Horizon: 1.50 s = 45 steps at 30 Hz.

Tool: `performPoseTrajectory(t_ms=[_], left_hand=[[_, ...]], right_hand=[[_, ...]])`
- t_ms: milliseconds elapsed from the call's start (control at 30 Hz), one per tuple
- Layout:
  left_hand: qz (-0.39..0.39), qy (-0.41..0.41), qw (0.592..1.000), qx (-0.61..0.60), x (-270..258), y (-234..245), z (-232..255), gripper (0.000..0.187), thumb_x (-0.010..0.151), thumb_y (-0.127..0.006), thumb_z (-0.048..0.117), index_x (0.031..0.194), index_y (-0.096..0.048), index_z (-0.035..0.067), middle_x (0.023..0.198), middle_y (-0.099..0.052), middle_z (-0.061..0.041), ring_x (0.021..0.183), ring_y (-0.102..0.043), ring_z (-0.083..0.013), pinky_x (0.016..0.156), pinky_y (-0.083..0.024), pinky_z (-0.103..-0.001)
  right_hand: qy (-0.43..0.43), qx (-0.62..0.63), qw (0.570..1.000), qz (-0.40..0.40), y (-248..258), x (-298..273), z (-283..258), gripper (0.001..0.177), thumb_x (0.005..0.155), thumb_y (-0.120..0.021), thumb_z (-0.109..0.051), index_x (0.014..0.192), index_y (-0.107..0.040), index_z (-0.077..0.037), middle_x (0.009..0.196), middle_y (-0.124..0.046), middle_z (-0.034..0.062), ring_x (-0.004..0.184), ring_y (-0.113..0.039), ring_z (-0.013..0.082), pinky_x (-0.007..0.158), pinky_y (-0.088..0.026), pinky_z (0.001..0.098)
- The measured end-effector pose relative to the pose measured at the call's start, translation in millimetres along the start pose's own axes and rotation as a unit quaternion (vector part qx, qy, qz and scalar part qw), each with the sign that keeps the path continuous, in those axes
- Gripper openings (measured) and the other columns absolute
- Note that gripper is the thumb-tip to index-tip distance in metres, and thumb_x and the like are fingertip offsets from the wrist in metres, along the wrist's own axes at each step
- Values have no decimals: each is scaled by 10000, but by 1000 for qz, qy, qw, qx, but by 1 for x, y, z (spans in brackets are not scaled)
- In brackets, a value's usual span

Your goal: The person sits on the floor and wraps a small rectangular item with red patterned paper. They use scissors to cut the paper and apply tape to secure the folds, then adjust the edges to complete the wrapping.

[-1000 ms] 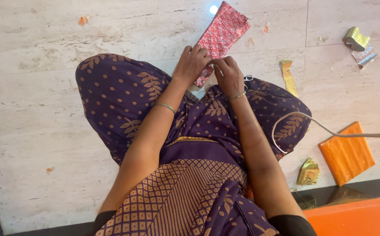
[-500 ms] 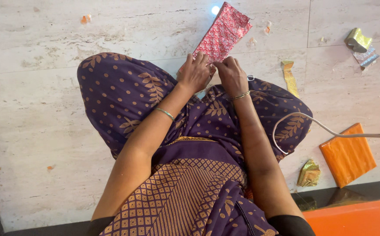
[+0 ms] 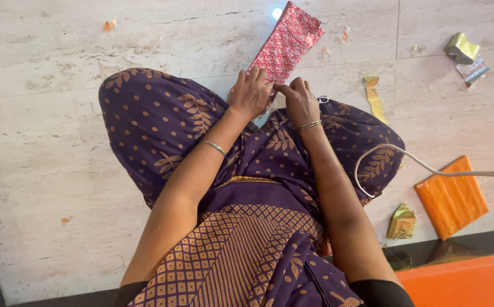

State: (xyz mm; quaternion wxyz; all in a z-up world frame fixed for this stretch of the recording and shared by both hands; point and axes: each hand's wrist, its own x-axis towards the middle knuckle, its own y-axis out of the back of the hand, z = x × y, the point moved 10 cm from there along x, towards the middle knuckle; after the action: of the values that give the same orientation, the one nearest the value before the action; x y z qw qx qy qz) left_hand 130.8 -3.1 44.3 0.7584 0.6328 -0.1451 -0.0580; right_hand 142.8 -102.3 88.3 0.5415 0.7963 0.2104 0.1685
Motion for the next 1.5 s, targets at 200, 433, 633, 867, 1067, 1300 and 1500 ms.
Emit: performPoseTrajectory(t_ms=[200,433,633,867,1067,1300,1500], left_hand=[[42,-10,999,-1,-5,17,1,182,906,-578,223,976,-730,151,1149,-661,-120,1173,-551,-293,887,-452,-462],[86,-18,996,-7,-6,36,6,183,905,-594,195,1029,-706,120,1158,-654,-96,1197,-550,-279,917,-450,-450],[53,-10,998,-28,-7,38,11,197,919,-584,196,1033,-693,77,1146,-653,-93,1198,-551,-269,936,-452,-437],[85,-55,995,-1,-12,27,30,297,949,-549,197,1161,-708,64,1176,-651,-55,1225,-544,-226,922,-438,-407],[48,-68,995,60,-12,5,38,215,933,-564,195,1018,-733,94,1173,-666,-56,1216,-546,-236,951,-443,-402],[68,-79,991,79,-14,9,41,215,938,-572,204,1028,-731,92,1119,-668,-58,1163,-559,-241,968,-436,-419],[63,-72,990,108,-8,4,33,202,988,-577,211,1084,-725,112,1095,-669,-51,1189,-570,-262,1054,-414,-472]], right_hand=[[2,41,999,33,8,-5,5,336,953,-636,-43,1214,-721,-237,1000,-626,57,991,-648,254,815,-564,403],[-40,53,998,17,1,-5,20,260,927,-702,-90,1154,-591,-152,1059,-647,91,1030,-646,314,805,-545,437],[-46,46,998,16,-1,-5,23,265,912,-705,-78,1146,-601,-147,1049,-649,83,1029,-650,308,802,-543,431],[-54,42,998,13,-1,-2,22,274,900,-709,-82,1142,-605,-156,1040,-653,69,1025,-652,298,784,-543,427],[-53,43,998,7,-3,0,20,259,914,-700,-85,1145,-605,-152,1045,-656,68,1018,-650,299,795,-545,430],[-63,69,996,8,1,0,21,274,909,-723,-137,1158,-608,-149,1048,-678,83,1015,-656,309,792,-535,432],[-194,26,980,24,10,-24,98,214,991,-676,-189,1180,-604,-123,1079,-688,86,1038,-670,316,821,-542,445]])
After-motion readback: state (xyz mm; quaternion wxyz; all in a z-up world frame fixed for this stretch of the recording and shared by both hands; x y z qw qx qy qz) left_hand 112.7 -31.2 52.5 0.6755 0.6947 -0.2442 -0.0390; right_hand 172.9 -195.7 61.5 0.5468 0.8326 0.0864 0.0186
